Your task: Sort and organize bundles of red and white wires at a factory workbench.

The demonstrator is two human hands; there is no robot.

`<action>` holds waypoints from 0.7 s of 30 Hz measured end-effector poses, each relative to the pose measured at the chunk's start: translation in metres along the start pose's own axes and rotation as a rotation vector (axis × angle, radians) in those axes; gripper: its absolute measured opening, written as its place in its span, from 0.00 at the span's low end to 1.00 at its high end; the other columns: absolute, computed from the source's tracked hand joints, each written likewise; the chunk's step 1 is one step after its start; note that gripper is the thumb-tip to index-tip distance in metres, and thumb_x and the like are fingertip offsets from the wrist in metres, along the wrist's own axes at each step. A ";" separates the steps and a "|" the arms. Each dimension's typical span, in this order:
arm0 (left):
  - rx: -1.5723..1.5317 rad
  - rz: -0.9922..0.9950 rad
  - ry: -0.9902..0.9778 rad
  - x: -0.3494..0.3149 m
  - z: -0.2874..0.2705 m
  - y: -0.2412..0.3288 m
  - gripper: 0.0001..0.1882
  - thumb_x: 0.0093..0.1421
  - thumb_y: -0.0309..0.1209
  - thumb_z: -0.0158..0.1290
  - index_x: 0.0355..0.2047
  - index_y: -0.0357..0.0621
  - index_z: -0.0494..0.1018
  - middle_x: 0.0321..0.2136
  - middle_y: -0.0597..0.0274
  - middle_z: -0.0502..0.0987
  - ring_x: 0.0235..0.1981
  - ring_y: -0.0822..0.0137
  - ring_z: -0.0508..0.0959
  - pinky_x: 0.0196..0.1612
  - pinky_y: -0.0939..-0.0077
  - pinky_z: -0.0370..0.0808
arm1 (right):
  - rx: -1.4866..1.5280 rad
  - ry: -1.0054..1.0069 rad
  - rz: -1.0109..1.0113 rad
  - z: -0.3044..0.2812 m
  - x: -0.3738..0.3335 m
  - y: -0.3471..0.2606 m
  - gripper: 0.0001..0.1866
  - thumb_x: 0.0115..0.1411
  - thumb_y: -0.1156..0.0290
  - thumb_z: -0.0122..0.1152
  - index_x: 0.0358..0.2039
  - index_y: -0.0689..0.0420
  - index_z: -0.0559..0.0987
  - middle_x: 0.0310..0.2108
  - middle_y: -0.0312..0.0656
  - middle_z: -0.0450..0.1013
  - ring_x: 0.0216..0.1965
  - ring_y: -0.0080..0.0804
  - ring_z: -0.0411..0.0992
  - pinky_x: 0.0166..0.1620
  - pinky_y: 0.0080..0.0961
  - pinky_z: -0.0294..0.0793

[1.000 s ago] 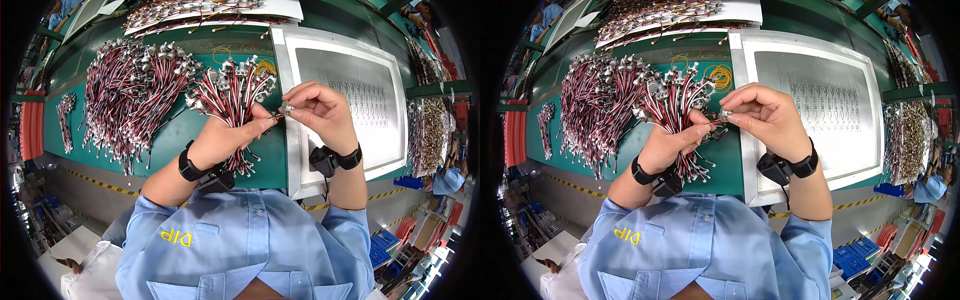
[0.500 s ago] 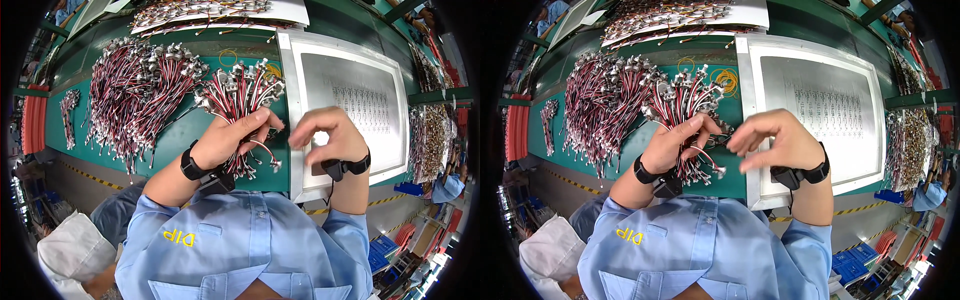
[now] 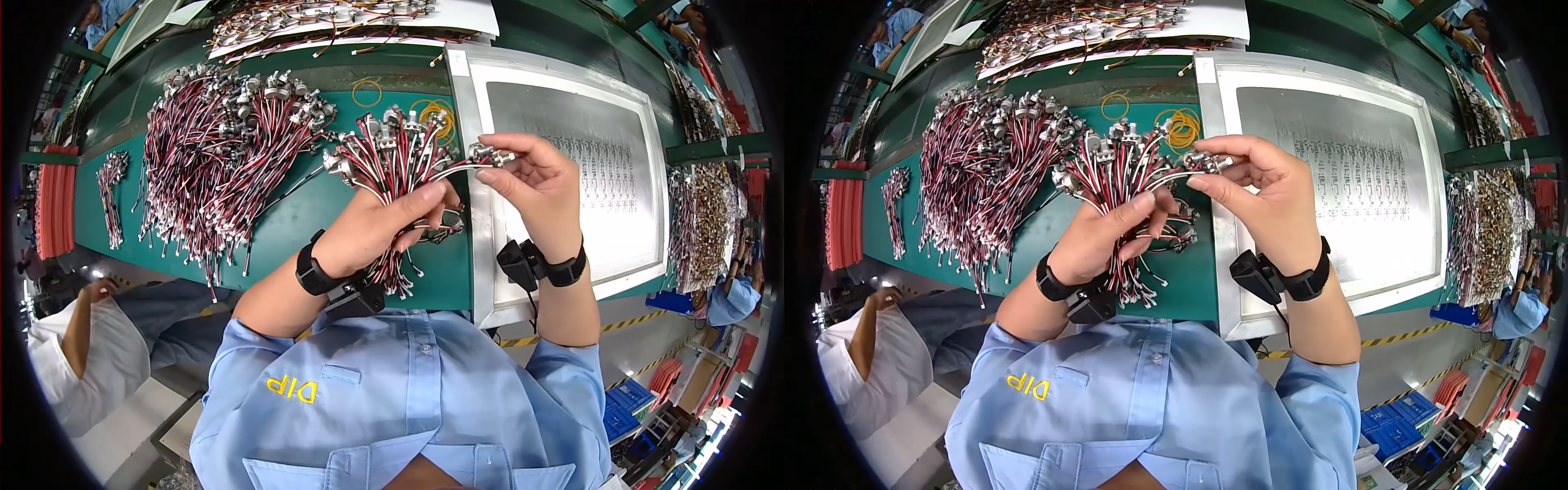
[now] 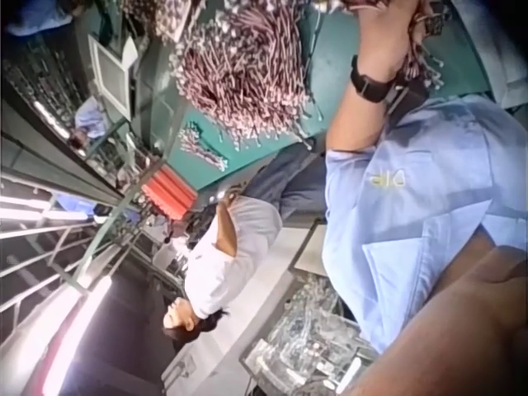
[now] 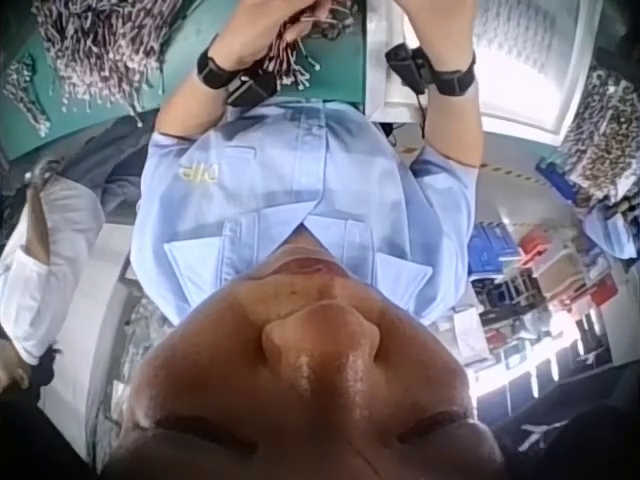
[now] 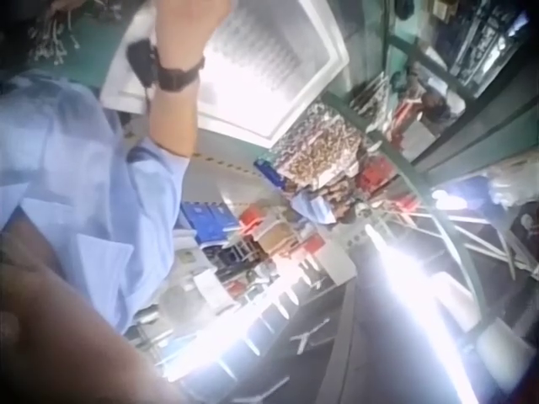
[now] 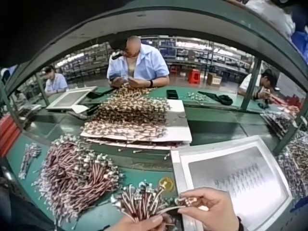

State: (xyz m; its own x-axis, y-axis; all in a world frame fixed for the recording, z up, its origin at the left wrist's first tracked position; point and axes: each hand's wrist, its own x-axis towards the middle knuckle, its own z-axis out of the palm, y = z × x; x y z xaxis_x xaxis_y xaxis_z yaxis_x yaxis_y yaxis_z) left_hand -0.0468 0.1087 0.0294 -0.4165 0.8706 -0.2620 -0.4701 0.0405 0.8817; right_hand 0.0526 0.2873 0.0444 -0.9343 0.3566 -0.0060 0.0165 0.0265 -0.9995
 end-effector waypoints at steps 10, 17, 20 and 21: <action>-0.075 -0.005 0.092 0.000 -0.005 -0.001 0.18 0.64 0.41 0.43 0.35 0.36 0.73 0.16 0.72 0.65 0.13 0.82 0.59 0.16 0.88 0.55 | 0.118 -0.069 -0.012 0.001 0.002 0.002 0.15 0.48 0.87 0.62 0.38 0.66 0.72 0.39 0.43 0.70 0.42 0.30 0.73 0.43 0.22 0.76; 0.011 0.020 0.125 -0.001 -0.002 0.001 0.18 0.64 0.40 0.44 0.36 0.36 0.74 0.15 0.73 0.64 0.13 0.82 0.59 0.16 0.88 0.54 | 0.129 -0.150 -0.062 -0.005 0.005 0.006 0.17 0.47 0.88 0.62 0.38 0.65 0.71 0.40 0.45 0.71 0.42 0.31 0.73 0.46 0.24 0.75; 0.024 0.026 0.157 0.001 0.000 0.001 0.18 0.64 0.40 0.44 0.38 0.36 0.74 0.15 0.74 0.64 0.13 0.83 0.58 0.16 0.88 0.53 | 0.097 -0.149 -0.104 -0.006 0.005 0.007 0.18 0.46 0.88 0.63 0.39 0.65 0.71 0.41 0.46 0.71 0.42 0.31 0.73 0.46 0.24 0.75; 0.021 0.025 0.150 0.000 0.000 0.001 0.18 0.64 0.40 0.44 0.38 0.36 0.74 0.15 0.74 0.64 0.13 0.83 0.58 0.16 0.88 0.53 | 0.089 -0.144 -0.115 -0.005 0.005 0.008 0.18 0.46 0.88 0.63 0.39 0.64 0.71 0.41 0.46 0.71 0.42 0.31 0.73 0.46 0.24 0.75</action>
State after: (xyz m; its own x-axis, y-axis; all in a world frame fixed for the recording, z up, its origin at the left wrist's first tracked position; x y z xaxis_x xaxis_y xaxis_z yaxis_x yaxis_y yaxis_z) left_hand -0.0475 0.1089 0.0303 -0.5404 0.7883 -0.2942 -0.4421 0.0315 0.8964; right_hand 0.0495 0.2936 0.0369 -0.9695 0.2189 0.1105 -0.1189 -0.0252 -0.9926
